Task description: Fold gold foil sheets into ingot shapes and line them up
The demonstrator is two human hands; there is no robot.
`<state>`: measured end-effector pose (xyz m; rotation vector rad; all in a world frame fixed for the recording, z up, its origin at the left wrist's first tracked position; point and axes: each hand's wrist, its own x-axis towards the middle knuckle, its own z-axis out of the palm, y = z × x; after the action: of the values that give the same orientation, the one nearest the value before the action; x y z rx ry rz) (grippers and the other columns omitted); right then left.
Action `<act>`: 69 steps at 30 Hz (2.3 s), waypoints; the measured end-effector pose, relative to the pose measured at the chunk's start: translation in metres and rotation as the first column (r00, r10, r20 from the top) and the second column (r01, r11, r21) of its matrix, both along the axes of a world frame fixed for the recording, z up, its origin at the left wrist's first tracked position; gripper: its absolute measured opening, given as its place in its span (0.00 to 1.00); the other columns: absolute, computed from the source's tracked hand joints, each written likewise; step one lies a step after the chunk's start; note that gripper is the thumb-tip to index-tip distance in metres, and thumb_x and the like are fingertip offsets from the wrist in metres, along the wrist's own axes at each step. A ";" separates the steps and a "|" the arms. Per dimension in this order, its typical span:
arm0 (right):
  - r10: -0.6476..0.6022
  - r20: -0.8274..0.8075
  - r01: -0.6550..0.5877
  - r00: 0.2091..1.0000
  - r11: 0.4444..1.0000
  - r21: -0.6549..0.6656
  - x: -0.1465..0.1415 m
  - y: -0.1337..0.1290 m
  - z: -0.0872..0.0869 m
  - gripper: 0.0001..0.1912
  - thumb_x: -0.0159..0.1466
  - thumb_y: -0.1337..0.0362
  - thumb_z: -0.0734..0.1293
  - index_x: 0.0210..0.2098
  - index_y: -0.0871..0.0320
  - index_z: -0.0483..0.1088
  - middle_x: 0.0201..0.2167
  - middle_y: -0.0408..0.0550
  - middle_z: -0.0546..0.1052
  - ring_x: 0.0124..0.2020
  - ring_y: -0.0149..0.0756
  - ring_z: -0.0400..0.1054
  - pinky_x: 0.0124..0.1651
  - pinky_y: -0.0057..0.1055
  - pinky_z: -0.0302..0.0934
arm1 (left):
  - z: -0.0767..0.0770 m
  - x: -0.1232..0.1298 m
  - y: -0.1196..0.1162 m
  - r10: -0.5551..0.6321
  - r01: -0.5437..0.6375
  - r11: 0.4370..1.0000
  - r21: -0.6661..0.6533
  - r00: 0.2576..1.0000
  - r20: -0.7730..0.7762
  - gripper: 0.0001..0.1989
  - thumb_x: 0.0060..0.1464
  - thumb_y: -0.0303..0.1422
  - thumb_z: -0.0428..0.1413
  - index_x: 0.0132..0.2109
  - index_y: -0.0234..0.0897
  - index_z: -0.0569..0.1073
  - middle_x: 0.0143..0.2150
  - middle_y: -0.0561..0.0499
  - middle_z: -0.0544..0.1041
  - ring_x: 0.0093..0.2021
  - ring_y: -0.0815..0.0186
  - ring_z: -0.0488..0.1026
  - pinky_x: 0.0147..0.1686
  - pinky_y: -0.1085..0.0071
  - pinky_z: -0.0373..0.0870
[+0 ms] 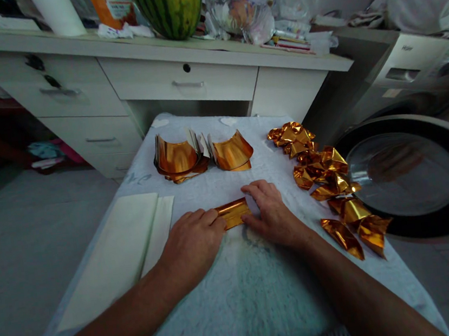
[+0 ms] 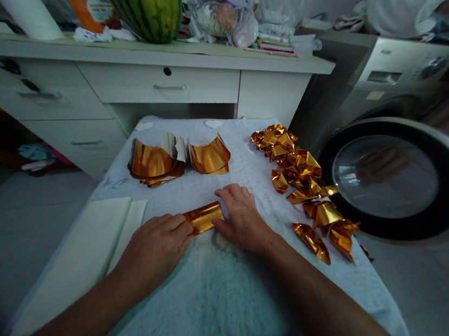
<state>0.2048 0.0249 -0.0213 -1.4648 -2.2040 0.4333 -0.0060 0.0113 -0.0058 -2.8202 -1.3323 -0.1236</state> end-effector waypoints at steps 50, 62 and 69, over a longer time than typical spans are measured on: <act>-0.226 -0.824 -0.306 0.519 0.851 -0.426 0.000 0.000 0.007 0.14 0.59 0.54 0.73 0.31 0.57 0.70 0.29 0.41 0.73 0.30 0.30 0.64 0.35 0.27 0.57 | -0.008 -0.009 0.017 0.688 0.203 0.654 -0.728 0.241 0.685 0.12 0.54 0.35 0.60 0.45 0.38 0.73 0.40 0.50 0.81 0.39 0.62 0.79 0.42 0.66 0.73; -0.357 -0.823 -0.264 0.441 0.825 -0.499 -0.005 -0.002 0.010 0.14 0.55 0.54 0.76 0.29 0.58 0.74 0.26 0.42 0.76 0.29 0.31 0.68 0.35 0.27 0.60 | 0.003 -0.005 0.013 0.793 0.339 0.544 -0.768 0.091 0.602 0.16 0.57 0.35 0.59 0.51 0.40 0.68 0.41 0.48 0.81 0.36 0.60 0.80 0.37 0.63 0.75; -0.463 -0.793 -0.173 0.396 0.810 -0.560 -0.006 -0.001 0.004 0.15 0.54 0.54 0.76 0.30 0.58 0.73 0.26 0.42 0.76 0.27 0.31 0.68 0.31 0.27 0.60 | -0.006 -0.005 0.015 0.672 0.046 0.729 -0.683 0.138 0.727 0.16 0.58 0.36 0.56 0.53 0.43 0.65 0.46 0.49 0.74 0.46 0.60 0.74 0.49 0.58 0.69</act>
<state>0.1992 0.0243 -0.0170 -1.1566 -0.9973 1.5312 -0.0110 0.0266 -0.0120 -2.5035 -2.5381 -2.2442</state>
